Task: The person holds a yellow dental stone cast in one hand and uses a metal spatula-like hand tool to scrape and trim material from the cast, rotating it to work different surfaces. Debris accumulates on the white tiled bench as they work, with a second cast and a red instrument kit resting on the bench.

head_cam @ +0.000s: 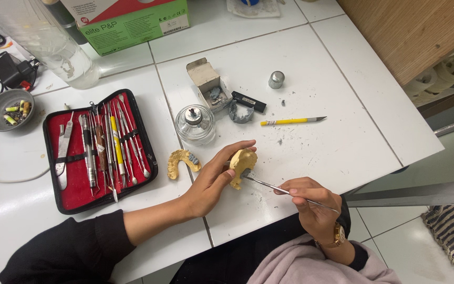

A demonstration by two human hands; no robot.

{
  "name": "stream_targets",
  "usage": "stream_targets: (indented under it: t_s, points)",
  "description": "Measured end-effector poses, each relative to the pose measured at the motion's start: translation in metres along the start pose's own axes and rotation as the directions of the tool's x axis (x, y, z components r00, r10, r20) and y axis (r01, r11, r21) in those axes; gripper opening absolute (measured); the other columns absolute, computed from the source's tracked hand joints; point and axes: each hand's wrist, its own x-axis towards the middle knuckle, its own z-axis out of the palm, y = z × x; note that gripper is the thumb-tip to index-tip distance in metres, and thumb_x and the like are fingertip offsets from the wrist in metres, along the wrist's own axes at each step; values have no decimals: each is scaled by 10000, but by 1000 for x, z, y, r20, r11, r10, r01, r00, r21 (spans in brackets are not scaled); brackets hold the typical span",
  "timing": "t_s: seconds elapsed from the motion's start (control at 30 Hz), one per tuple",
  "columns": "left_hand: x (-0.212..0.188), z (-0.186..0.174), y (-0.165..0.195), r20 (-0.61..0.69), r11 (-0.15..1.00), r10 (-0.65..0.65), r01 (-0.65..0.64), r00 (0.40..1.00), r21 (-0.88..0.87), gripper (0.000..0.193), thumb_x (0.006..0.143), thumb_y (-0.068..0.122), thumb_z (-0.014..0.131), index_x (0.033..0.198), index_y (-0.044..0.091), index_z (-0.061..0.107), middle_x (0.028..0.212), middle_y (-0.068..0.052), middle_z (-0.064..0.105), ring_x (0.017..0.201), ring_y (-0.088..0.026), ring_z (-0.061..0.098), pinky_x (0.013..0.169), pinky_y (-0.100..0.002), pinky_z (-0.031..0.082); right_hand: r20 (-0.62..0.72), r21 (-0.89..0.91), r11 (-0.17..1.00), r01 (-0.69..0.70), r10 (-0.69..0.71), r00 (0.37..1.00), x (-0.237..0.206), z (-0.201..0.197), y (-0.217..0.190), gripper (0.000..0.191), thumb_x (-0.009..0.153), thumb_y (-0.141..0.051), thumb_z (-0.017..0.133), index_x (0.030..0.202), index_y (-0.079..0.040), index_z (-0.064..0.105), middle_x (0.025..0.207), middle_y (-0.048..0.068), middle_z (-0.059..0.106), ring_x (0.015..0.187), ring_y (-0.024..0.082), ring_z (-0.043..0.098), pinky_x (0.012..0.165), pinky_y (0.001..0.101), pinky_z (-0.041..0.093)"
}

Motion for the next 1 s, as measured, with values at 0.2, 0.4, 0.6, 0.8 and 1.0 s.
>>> stream_targets:
  t_s: [0.2,0.4,0.6,0.8,1.0]
  points:
    - [2,-1,2,-8,1000,8,-8,1000,-26,614,1014,278,330,1593,73,316,1514,-197,528,1466,-304,477,1240,-436,345,-149,260,966,-10,51,988,1,3,4,204,1048,-253,590,1077,-59,532,881,175,739,785,248,777,688,348,684]
    - [3,-3,-1,-11,998,-29,28,1000,-62,668,954,195,315,1616,123,267,1509,-185,539,1423,-283,507,1194,-426,377,-192,426,897,-114,213,958,17,-4,0,209,1001,-71,655,1096,-56,469,953,172,690,873,220,738,713,382,710]
    - [3,1,-6,-45,992,-93,89,995,-87,653,940,-55,400,1559,131,301,1482,-146,558,1348,-203,545,1112,-352,446,-9,150,980,133,-133,991,69,-21,-20,268,910,43,728,1060,-65,534,886,128,694,801,176,720,679,309,647]
    - [3,2,-14,-65,993,-51,44,997,-109,566,982,-49,425,1516,112,328,1460,-129,561,1306,-178,552,1056,-324,465,231,-5,943,334,-324,917,139,-6,-29,252,829,40,795,995,-63,637,924,104,734,845,182,755,710,285,626]
    - [1,4,-22,-80,985,-146,138,986,-104,509,1012,2,459,1493,106,333,1171,-100,549,996,-122,565,864,-304,508,342,-17,905,425,-394,853,167,29,-6,233,831,-11,857,917,-59,645,917,79,744,840,201,753,724,296,610]
